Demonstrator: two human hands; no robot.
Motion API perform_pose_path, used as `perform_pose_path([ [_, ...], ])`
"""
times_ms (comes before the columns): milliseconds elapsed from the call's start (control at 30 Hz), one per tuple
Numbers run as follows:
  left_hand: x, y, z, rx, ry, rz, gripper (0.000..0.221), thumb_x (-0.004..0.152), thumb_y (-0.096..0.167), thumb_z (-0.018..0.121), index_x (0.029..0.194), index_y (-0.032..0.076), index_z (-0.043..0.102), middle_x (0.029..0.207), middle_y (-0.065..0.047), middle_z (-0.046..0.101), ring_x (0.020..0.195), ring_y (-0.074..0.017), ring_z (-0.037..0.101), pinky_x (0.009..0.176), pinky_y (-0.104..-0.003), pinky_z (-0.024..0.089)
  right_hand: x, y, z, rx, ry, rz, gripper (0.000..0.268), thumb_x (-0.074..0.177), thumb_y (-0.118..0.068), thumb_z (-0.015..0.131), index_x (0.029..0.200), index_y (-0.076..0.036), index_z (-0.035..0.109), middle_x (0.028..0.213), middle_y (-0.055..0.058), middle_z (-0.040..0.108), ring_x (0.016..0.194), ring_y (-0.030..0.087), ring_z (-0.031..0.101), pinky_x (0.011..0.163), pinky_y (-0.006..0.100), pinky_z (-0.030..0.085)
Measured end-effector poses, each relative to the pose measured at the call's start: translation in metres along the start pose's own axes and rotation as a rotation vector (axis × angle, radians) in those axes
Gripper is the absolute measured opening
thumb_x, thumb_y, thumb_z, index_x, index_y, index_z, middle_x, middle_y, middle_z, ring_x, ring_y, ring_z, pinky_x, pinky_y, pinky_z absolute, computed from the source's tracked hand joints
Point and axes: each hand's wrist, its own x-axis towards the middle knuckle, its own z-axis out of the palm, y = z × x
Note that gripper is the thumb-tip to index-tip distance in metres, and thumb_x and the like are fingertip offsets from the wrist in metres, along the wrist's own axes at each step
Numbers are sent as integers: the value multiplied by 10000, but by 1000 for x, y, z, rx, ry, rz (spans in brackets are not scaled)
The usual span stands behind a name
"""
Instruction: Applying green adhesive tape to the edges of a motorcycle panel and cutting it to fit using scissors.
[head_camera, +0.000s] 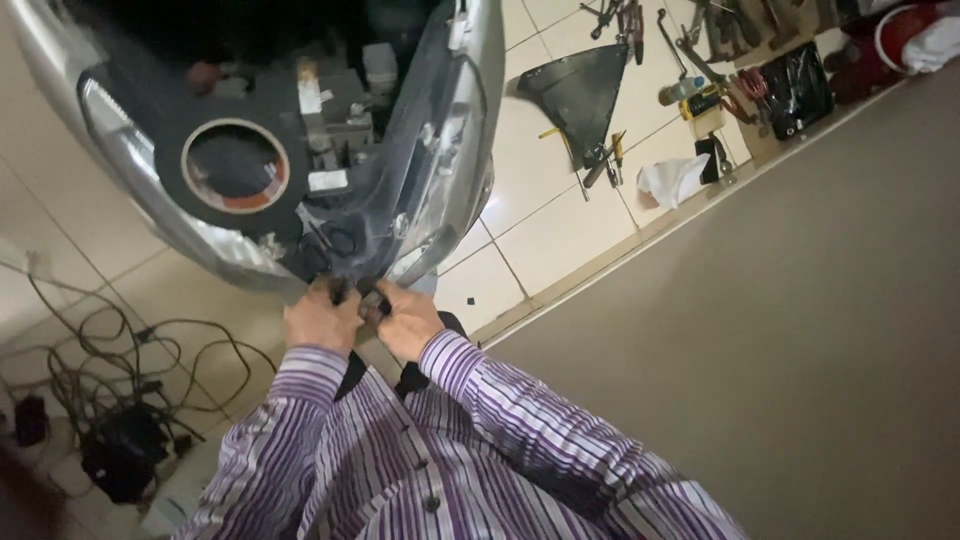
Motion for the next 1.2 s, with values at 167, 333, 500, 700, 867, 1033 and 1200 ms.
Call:
perform_pose_path([
  [167,22,-18,34,-537,58,-233,467,955,466,556,1229,112,689,1183,-168,734,1159,-351,675,977,-486,544,-2,-36,-25,293,-152,188,544,914,-185,582,1448,-144,487,1309,86,656,1230,207,619,1100,290,447],
  [333,41,-35,68,-395,50,-177,380,983,363,571,1174,64,709,1087,-178,761,1067,-342,726,943,-482,554,-8,-73,-54,0,-124,120,484,936,-475,578,1299,-156,599,1208,137,696,1157,368,646,1002,470,508],
  [500,24,-22,45,-511,165,-134,413,930,402,600,1122,60,730,1109,-202,731,1014,-426,688,880,-522,532,-8,-69,-53,56,-282,118,553,910,-318,519,1444,-192,454,1269,220,661,1046,443,636,859,483,490],
  [700,48,-37,77,-190,147,-185,557,922,576,503,1162,124,722,1028,-181,780,958,-388,738,855,-474,545,-11,-62,-56,70,-299,25,453,964,-337,473,1344,-97,521,1205,203,677,999,427,635,873,493,502],
  [867,44,-40,75,4,193,-26,306,953,449,537,1033,208,708,1006,-89,727,861,-327,720,748,-425,545,-13,-71,-67,107,-320,110,554,923,-333,517,1440,-135,482,1393,183,598,1215,424,560,1023,472,436],
  [1033,41,-36,65,-110,119,-159,530,972,587,467,1132,136,695,1047,-119,771,902,-362,750,812,-466,570,-14,-65,-63,90,-320,94,549,932,-279,562,1456,-137,475,1445,174,569,1274,429,529,1058,483,420],
  [1200,40,-39,70,354,90,61,293,1011,452,475,1250,307,565,1197,27,668,965,-181,735,742,-351,589,-14,-53,-53,147,-229,-45,530,958,-337,497,1438,-114,477,1409,190,594,1263,413,561,1082,444,422],
])
